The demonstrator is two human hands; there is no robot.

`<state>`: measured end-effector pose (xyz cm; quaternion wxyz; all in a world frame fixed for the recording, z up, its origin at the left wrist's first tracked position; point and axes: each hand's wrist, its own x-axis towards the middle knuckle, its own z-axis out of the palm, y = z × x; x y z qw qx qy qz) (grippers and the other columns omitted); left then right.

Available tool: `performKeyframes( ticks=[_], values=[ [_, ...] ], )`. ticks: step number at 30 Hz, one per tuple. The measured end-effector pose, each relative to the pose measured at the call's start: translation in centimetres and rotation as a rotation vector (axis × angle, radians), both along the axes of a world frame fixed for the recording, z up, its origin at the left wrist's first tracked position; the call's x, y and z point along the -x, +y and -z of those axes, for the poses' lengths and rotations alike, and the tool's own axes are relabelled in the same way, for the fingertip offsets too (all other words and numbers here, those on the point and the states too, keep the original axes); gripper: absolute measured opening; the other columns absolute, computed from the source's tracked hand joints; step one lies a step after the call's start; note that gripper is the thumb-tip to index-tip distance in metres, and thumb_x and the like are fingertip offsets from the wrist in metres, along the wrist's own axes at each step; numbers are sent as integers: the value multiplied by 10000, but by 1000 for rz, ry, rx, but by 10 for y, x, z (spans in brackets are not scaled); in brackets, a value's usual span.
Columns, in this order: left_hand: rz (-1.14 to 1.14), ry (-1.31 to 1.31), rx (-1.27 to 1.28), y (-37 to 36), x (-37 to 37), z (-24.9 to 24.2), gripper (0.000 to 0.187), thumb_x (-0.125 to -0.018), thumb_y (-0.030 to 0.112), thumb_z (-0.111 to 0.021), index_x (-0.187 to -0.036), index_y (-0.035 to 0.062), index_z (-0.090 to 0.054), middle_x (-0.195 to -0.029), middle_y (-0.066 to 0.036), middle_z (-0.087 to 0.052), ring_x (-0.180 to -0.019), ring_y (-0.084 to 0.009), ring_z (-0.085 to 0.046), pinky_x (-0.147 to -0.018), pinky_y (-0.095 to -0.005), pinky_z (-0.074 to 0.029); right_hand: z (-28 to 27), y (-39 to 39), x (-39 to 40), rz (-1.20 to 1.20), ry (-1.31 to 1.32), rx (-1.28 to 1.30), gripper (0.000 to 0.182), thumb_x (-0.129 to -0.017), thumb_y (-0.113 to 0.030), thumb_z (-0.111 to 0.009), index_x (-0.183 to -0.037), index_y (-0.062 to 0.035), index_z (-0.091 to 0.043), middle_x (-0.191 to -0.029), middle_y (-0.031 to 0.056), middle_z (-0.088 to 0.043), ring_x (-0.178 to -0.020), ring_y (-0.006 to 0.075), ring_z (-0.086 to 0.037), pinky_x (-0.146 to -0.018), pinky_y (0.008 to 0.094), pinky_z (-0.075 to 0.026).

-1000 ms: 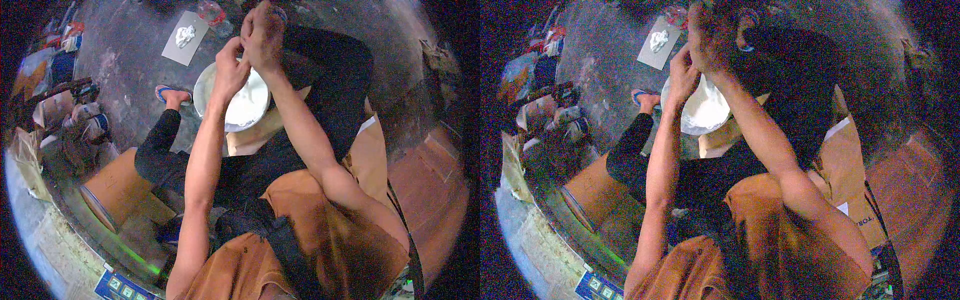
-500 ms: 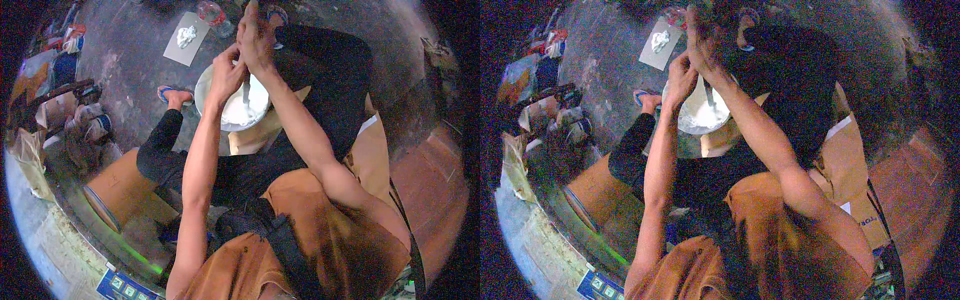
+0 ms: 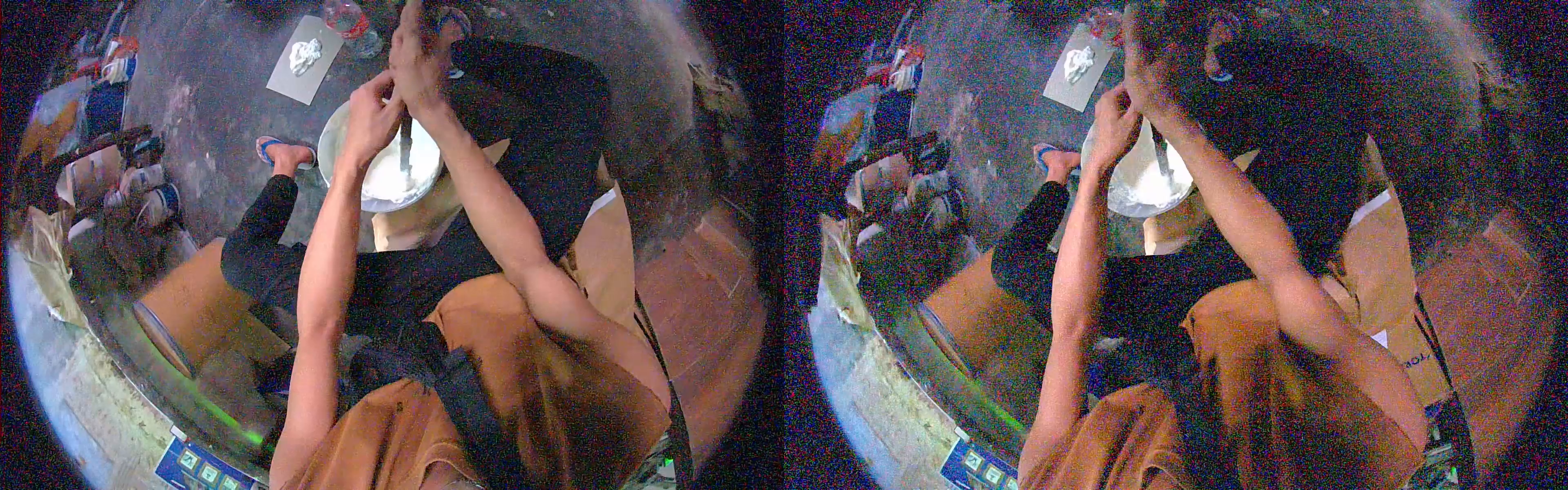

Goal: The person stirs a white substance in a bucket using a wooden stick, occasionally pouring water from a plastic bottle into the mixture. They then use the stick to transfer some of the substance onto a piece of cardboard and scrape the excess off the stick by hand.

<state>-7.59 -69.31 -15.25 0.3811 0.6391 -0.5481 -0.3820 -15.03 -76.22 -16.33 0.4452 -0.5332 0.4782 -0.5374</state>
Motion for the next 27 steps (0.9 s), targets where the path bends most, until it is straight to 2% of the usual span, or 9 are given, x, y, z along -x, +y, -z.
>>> performKeyframes(
  ticks=[5,8,10,11,13,17,24,25,27],
  values=[
    [-12,6,116,-5,4,-3,274,-849,209,-537,-994,-15,-599,-811,-168,-652,-671,-215,-629,-653,-315,-482,-23,1,13,-98,31,-97,322,-938,-360,-397,-1021,-61,-485,-806,157,-526,-681,282,-521,-600,374,-422],
    [-19,-18,-8,-2,1,20,289,-848,212,-535,-1025,-7,-599,-839,-178,-654,-707,-237,-640,-667,-319,-482,-7,-1,7,-79,145,-169,356,-938,-352,-390,-1112,-60,-498,-897,198,-563,-759,331,-559,-652,411,-446],
    [-25,3,-23,-2,1,15,292,-844,222,-538,-1016,-4,-607,-845,-184,-653,-746,-234,-641,-674,-319,-479,-7,-1,4,-120,202,-156,390,-939,-346,-386,-1173,-59,-507,-957,226,-588,-810,364,-584,-687,435,-462],
    [-34,16,-18,-3,0,13,289,-841,219,-539,-1011,-3,-609,-840,-185,-652,-751,-231,-640,-674,-319,-479,0,-6,1,-227,84,-33,467,-934,-404,-387,-1227,-49,-472,-1074,232,-564,-956,367,-562,-814,429,-438],
    [-5,-23,65,-5,-3,5,270,-826,198,-541,-980,-13,-610,-802,-184,-645,-700,-209,-627,-648,-310,-478,-15,-5,4,-126,65,-104,458,-934,-405,-389,-1208,-46,-462,-1079,223,-539,-968,359,-534,-827,424,-413],
    [-20,24,106,-8,2,-15,259,-815,189,-547,-946,-28,-598,-752,-175,-637,-605,-187,-596,-595,-313,-472,-27,-6,12,-143,38,-159,441,-934,-408,-393,-1169,-39,-443,-1087,205,-491,-992,341,-478,-853,414,-361],
    [-30,6,-46,-7,-8,20,282,-833,231,-542,-944,-22,-602,-748,-168,-641,-618,-186,-604,-600,-312,-471,8,-10,-10,11,-34,-187,422,-933,-414,-401,-1101,-27,-410,-1102,174,-406,-1033,311,-380,-900,398,-271],
    [-24,25,-12,-9,-9,12,287,-836,237,-543,-944,-22,-602,-754,-171,-642,-634,-185,-610,-607,-312,-472,-16,-9,-5,-16,-38,-154,373,-941,-403,-393,-924,-31,-402,-902,128,-388,-853,257,-371,-766,386,-276],
    [-26,3,6,-7,-6,-24,297,-839,249,-547,-949,-21,-605,-786,-187,-643,-711,-187,-635,-639,-316,-477,-36,-8,2,-83,-23,-162,366,-943,-392,-394,-909,-28,-416,-863,123,-394,-816,251,-381,-743,381,-293]
  ],
)
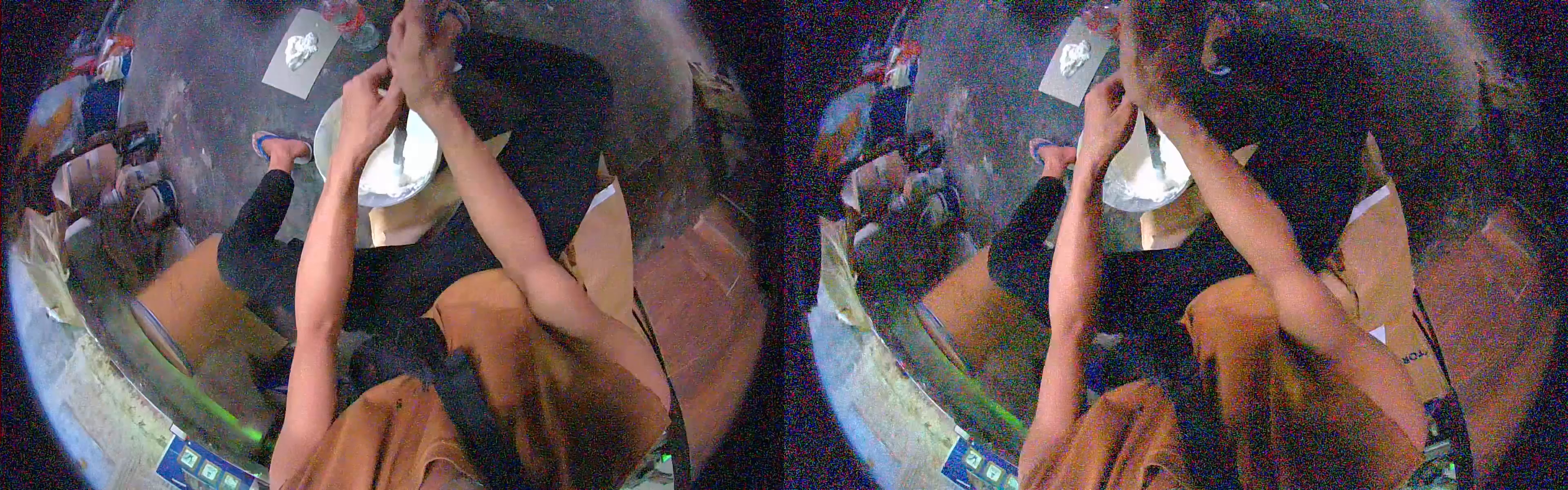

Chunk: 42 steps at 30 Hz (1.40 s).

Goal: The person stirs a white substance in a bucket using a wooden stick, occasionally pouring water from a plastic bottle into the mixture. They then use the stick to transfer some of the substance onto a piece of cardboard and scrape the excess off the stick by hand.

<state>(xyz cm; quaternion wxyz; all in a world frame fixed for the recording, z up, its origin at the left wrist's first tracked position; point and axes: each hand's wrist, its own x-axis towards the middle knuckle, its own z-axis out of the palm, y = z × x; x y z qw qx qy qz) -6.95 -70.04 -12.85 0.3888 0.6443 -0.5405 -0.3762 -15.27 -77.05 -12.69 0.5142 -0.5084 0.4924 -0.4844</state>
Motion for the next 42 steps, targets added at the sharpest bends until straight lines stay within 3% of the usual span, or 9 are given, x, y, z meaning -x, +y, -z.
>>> performKeyframes(
  ticks=[8,12,17,22,25,28,36,39,42],
  values=[
    [5,-15,-109,3,-4,39,293,-842,248,-538,-973,-1,-619,-821,-192,-648,-762,-243,-651,-699,-353,-483,38,4,-10,43,46,-58,352,-947,-345,-398,-848,-16,-474,-706,106,-421,-667,223,-421,-651,362,-358],
    [-6,31,15,-1,1,5,287,-836,240,-537,-960,-7,-614,-761,-183,-645,-670,-262,-651,-624,-347,-486,4,0,1,-16,32,-23,354,-949,-321,-400,-818,-10,-504,-628,97,-434,-593,210,-441,-606,352,-391],
    [16,-20,38,-1,-4,30,291,-835,234,-544,-965,-19,-606,-769,-188,-640,-703,-192,-632,-652,-331,-473,11,-3,7,-140,75,-117,394,-954,-307,-394,-740,-2,-520,-531,81,-439,-507,195,-458,-567,333,-435],
    [11,-1,-76,2,-9,35,301,-833,239,-544,-969,-22,-608,-753,-196,-639,-683,-178,-617,-648,-316,-465,27,10,-20,130,146,80,550,-928,-424,-394,-1310,-28,-376,-1331,238,-379,-1213,405,-369,-1035,450,-253],
    [11,15,-47,0,-9,25,298,-833,241,-544,-946,-26,-611,-758,-192,-641,-680,-183,-620,-649,-319,-466,59,1,-23,244,873,683,484,-941,-365,-382,-1296,-38,-403,-1324,249,-381,-1186,430,-388,-1025,477,-258],
    [-9,-2,15,-2,-5,8,300,-833,245,-544,-935,-29,-612,-758,-188,-642,-680,-183,-622,-651,-320,-467,18,2,-10,58,161,83,452,-937,-319,-387,-1299,-49,-401,-1314,246,-393,-1182,424,-396,-1023,473,-263],
    [-23,22,-44,2,-12,28,346,-861,294,-513,-928,-30,-615,-709,-171,-628,-627,-169,-587,-617,-326,-456,55,-1,-27,-35,127,-18,397,-928,-196,-398,-1307,-78,-394,-1289,237,-425,-1170,407,-418,-1018,462,-276],
    [37,-73,-267,-5,-16,2,289,-846,189,-515,-973,-56,-600,-888,-199,-652,-822,-220,-631,-757,-341,-465,83,-12,-31,182,350,338,245,-940,-299,-363,-909,-56,-369,-860,137,-391,-813,282,-412,-792,394,-356],
    [45,-18,-132,-8,-15,7,336,-857,274,-519,-929,-43,-606,-742,-168,-629,-684,-173,-590,-654,-331,-458,73,-22,-26,296,304,415,592,-956,-419,-335,-525,-16,-372,-451,48,-350,-465,174,-403,-567,340,-429]
  ],
)
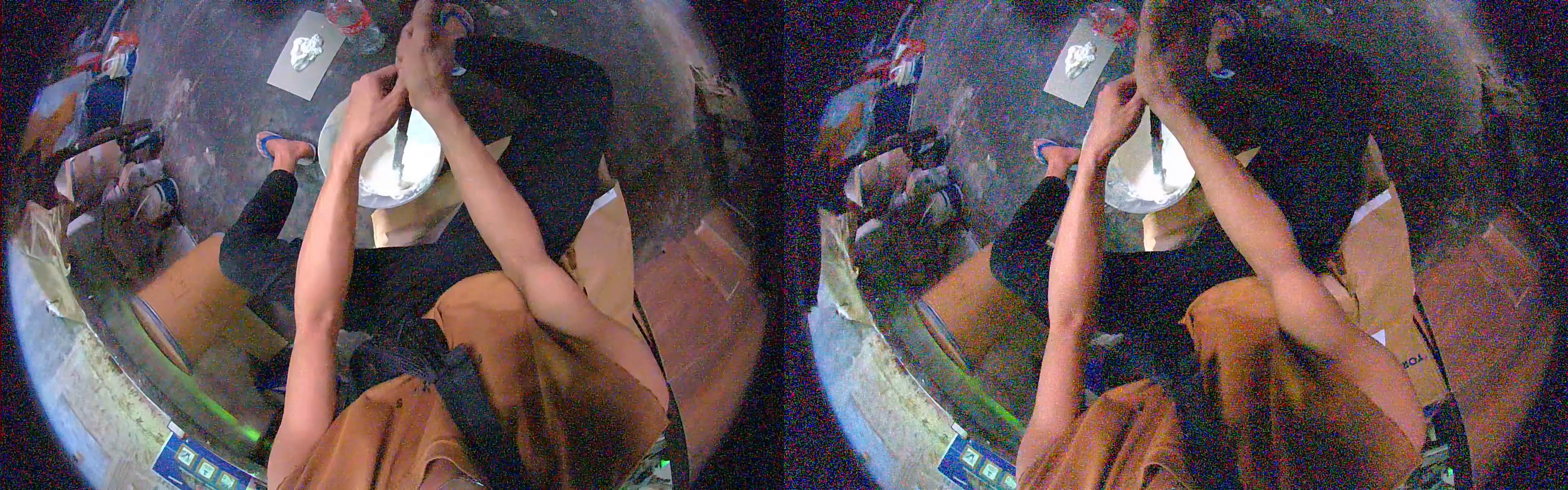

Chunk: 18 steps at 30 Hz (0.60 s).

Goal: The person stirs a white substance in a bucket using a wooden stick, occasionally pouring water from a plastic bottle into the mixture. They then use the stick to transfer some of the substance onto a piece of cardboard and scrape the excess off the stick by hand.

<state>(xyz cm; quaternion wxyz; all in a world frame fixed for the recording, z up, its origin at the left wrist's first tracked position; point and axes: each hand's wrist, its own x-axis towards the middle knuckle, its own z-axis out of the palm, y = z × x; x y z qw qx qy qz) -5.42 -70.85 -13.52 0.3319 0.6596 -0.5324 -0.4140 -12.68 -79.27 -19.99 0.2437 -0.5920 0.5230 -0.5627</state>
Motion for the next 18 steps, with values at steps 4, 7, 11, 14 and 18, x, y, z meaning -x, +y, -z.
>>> performKeyframes(
  ticks=[4,7,11,14,18],
  values=[
    [0,78,96,-4,7,-6,355,-860,305,-523,-903,-37,-609,-666,-157,-620,-612,-154,-574,-605,-322,-460,-95,20,25,-273,-378,-473,519,-947,-396,-359,-614,-4,-430,-538,80,-370,-542,213,-412,-641,366,-417],
    [-25,15,159,-7,9,-8,338,-860,289,-526,-909,-34,-611,-683,-148,-630,-619,-153,-575,-603,-315,-462,-87,19,25,-297,-347,-477,311,-940,-329,-365,-833,-40,-405,-759,126,-392,-732,268,-415,-755,389,-377],
    [-20,27,12,3,6,18,339,-856,291,-521,-935,-26,-615,-708,-154,-638,-638,-157,-587,-620,-314,-464,-39,21,10,-187,-96,-277,248,-929,-241,-374,-1125,-88,-373,-1053,188,-420,-985,342,-418,-908,421,-324],
    [-1,34,-4,8,4,25,338,-852,283,-513,-948,-25,-616,-729,-164,-643,-668,-165,-601,-648,-322,-467,-16,21,-1,-71,206,-17,426,-921,-174,-380,-1343,-124,-348,-1274,234,-442,-1175,398,-421,-1023,444,-284],
    [40,-27,-73,-2,1,0,341,-852,283,-504,-940,-26,-620,-769,-200,-642,-730,-230,-640,-693,-346,-471,-77,14,14,-149,-205,-667,572,-901,-510,-417,-820,37,-562,-649,145,-550,-645,273,-539,-846,401,-400]
  ],
)
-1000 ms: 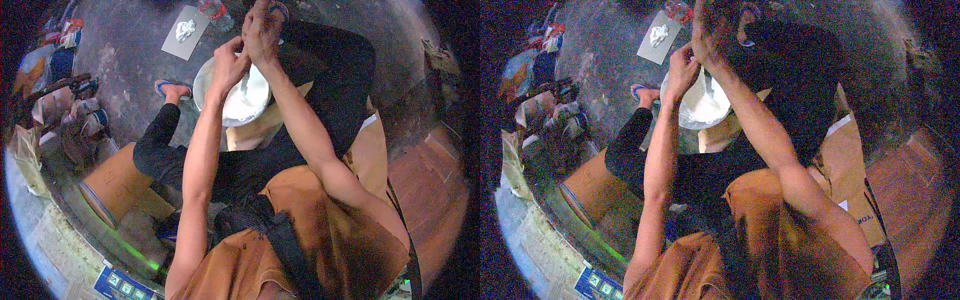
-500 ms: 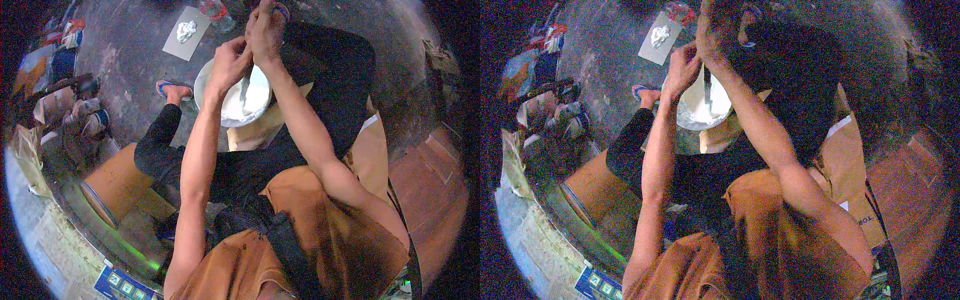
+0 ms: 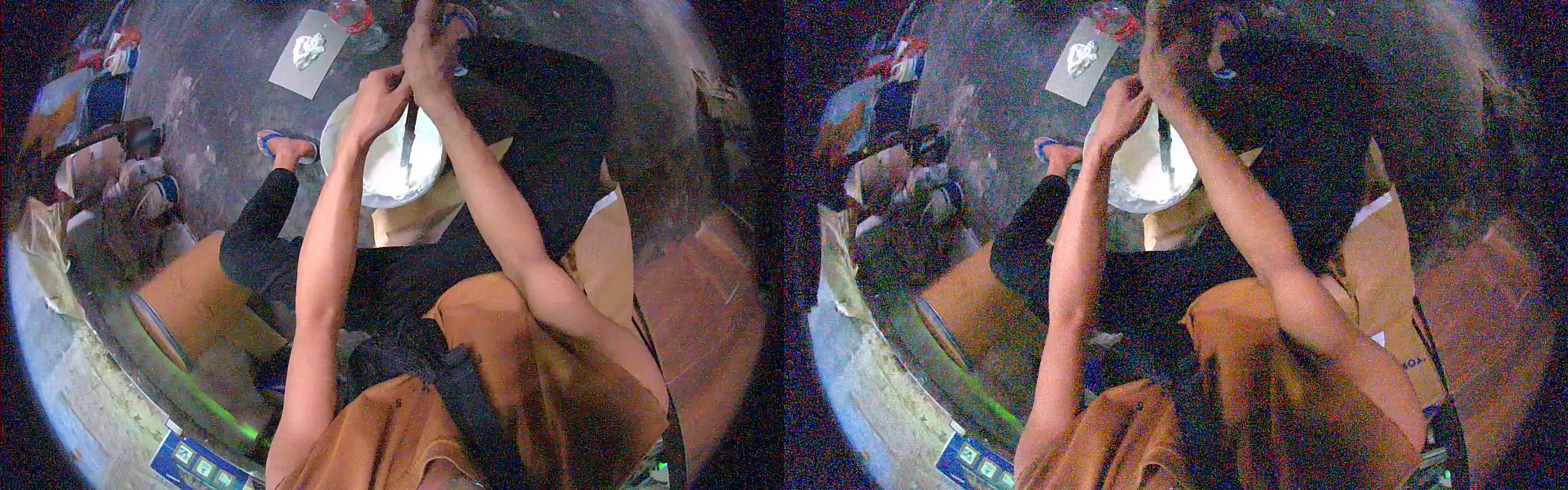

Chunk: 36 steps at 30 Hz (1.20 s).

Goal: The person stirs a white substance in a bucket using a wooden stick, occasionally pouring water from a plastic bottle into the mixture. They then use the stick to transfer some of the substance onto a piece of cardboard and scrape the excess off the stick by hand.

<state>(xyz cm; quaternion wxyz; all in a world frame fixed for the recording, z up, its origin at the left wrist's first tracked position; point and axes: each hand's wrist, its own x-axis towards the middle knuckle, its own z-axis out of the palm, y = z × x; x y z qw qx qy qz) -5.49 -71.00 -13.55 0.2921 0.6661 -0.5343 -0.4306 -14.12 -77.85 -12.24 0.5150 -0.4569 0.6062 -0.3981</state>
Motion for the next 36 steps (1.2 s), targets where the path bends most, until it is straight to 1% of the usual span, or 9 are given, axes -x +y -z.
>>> performKeyframes(
  ticks=[3,8,12,15,18,21,25,30,36],
  values=[
    [8,32,17,-6,4,10,376,-846,328,-508,-960,-8,-631,-760,-227,-631,-743,-294,-644,-737,-360,-477,9,5,7,-89,492,429,388,-936,-184,-359,-1320,-131,-381,-1248,223,-469,-1140,394,-448,-993,446,-313],
    [191,-223,84,-10,-26,36,576,-757,469,-632,-1123,27,-584,-993,-222,-620,-919,-307,-615,-823,-368,-473,56,-11,-2,475,263,352,557,-888,-525,-426,-1024,4,-537,-817,175,-575,-802,286,-549,-753,397,-402],
    [-32,-177,114,15,-87,-24,692,-713,473,-702,-1201,17,-522,-1121,-179,-590,-1026,-260,-577,-860,-350,-464,112,-27,13,442,169,163,596,-858,-617,-391,-690,-51,-477,-555,49,-443,-471,179,-419,-451,340,-321],
    [-246,-110,259,44,-143,-39,563,-775,364,-681,-1174,-3,-531,-1106,-161,-599,-1003,-224,-583,-840,-325,-468,88,-22,25,351,6,100,693,-879,-603,-348,-996,51,-547,-999,238,-585,-939,364,-548,-843,434,-401],
    [-402,-189,282,73,-179,-32,526,-796,313,-677,-1184,-8,-524,-1124,-154,-586,-986,-203,-581,-841,-308,-454,80,-19,44,334,-27,-78,728,-857,-644,-351,-943,43,-574,-810,185,-578,-725,314,-517,-748,459,-407],
    [-535,-183,316,107,-195,-29,532,-799,318,-674,-1186,-14,-523,-1116,-145,-589,-971,-195,-580,-840,-298,-451,61,-15,46,410,-74,20,680,-795,-713,-390,-696,-40,-428,-515,48,-421,-427,173,-447,-380,312,-345],
    [-614,-214,323,113,-224,-10,566,-779,363,-682,-1165,-25,-541,-1067,-134,-616,-975,-179,-578,-837,-288,-447,32,-12,43,370,-288,-71,672,-765,-758,-364,-656,-95,-364,-510,10,-355,-404,159,-346,-376,303,-287],
    [-652,-315,330,117,-222,-21,535,-806,394,-642,-1183,28,-545,-1113,-141,-603,-1025,-207,-572,-881,-300,-431,78,-67,61,279,-65,-109,792,-831,-686,-319,-1319,-67,-385,-993,102,-620,-810,268,-582,-810,405,-476],
    [-716,-364,436,123,-243,-12,568,-787,437,-647,-1180,39,-552,-1099,-130,-612,-1017,-207,-577,-883,-303,-430,31,-83,71,118,-255,-32,785,-802,-751,-209,-1235,-126,-404,-1027,124,-538,-641,226,-430,-501,350,-338]
  ],
)
